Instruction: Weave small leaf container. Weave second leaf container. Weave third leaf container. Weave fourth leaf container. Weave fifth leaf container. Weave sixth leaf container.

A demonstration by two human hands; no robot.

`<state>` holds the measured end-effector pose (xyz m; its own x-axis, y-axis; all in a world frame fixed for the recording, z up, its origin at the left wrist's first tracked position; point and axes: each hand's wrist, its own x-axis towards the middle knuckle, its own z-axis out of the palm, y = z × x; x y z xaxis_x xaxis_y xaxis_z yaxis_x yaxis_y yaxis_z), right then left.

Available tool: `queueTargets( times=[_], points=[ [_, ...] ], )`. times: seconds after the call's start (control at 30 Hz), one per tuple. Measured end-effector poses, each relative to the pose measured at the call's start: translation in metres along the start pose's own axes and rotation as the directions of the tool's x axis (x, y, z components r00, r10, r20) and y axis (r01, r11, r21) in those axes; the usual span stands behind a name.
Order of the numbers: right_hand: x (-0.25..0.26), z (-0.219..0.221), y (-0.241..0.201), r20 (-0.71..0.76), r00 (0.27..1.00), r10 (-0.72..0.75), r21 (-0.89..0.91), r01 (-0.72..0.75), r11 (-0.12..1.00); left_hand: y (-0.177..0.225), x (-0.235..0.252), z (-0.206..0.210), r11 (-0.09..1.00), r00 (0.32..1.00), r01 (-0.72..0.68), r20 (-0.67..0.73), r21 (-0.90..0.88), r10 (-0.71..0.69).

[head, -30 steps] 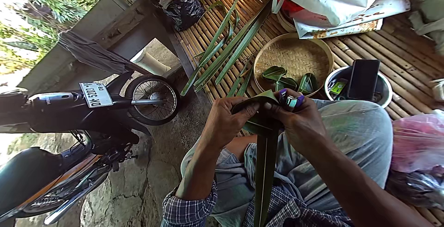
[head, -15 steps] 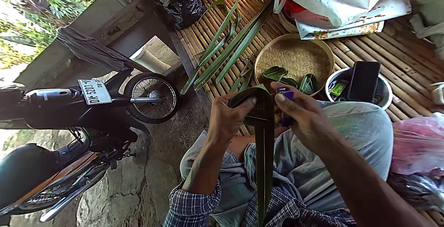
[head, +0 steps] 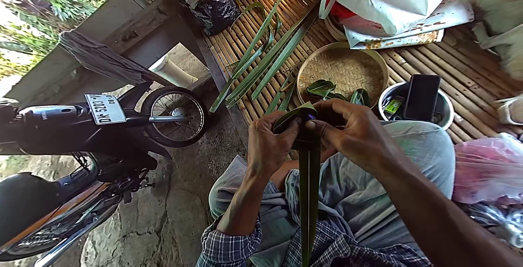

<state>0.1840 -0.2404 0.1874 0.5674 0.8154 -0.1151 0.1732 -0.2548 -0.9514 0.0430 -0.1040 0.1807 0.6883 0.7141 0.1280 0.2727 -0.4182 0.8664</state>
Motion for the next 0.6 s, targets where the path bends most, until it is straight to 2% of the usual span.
queueTargets(
  times=[0.2, 0.5, 0.6],
  points=[
    [0.006, -0.003, -0.005, 0.073, 0.997, -0.032, 0.073, 0.027, 0.997, -0.001, -0.003, 0.005, 0.998, 0.997, -0.07, 0.018, 0.005, 0.07],
    [0.003, 0.013, 0.002, -0.13, 0.99, -0.046, 0.043, 0.052, 0.998, 0.002, -0.002, 0.003, 0.999, 0.995, -0.041, 0.086, -0.008, 0.041],
    [0.008, 0.014, 0.01, -0.143, 0.987, -0.073, 0.035, 0.079, 0.996, 0.0, -0.001, 0.004, 0.999, 0.993, -0.041, 0.11, -0.001, 0.041]
  ],
)
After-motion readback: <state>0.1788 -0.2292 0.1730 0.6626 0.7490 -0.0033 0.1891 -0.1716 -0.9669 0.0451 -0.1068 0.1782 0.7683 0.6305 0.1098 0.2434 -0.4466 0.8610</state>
